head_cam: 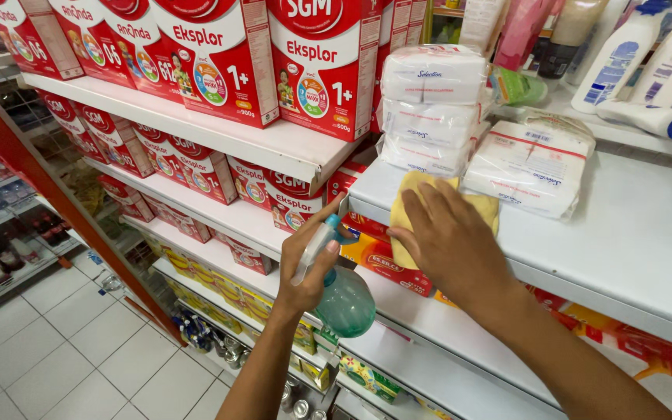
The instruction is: The person wipes down grocery store shelves using a spray bottle and a cloth, moving items aside as they clean different sections.
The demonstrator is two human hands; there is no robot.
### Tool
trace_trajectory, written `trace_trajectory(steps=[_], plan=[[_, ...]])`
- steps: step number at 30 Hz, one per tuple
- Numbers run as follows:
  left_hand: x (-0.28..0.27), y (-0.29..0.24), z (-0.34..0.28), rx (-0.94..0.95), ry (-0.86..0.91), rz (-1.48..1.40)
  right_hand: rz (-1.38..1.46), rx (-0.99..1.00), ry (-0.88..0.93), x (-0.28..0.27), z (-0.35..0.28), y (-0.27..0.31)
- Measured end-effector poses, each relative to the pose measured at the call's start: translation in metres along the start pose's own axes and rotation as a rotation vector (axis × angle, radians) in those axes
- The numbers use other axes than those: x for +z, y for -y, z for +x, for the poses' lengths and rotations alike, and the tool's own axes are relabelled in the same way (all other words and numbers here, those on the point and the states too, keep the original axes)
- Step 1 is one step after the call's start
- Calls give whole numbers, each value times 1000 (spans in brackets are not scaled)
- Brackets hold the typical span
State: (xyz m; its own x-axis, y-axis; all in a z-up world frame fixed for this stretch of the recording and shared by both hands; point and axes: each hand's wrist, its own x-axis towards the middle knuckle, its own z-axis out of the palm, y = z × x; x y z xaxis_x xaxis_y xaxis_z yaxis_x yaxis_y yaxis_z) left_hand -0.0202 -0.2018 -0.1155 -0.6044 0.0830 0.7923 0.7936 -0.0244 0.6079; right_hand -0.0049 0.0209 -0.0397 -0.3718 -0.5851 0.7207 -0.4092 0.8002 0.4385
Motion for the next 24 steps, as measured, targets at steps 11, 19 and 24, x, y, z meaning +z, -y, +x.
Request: trace_trajectory(steps=[11, 19, 24], plan=[[-6, 0, -2, 34, 1, 81, 39, -48, 61, 42, 30, 24], [-3, 0, -2, 21, -1, 74, -20, 37, 128, -5, -12, 3], [-2, -2, -3, -49, -13, 74, -206, 5, 20, 21, 11, 18]])
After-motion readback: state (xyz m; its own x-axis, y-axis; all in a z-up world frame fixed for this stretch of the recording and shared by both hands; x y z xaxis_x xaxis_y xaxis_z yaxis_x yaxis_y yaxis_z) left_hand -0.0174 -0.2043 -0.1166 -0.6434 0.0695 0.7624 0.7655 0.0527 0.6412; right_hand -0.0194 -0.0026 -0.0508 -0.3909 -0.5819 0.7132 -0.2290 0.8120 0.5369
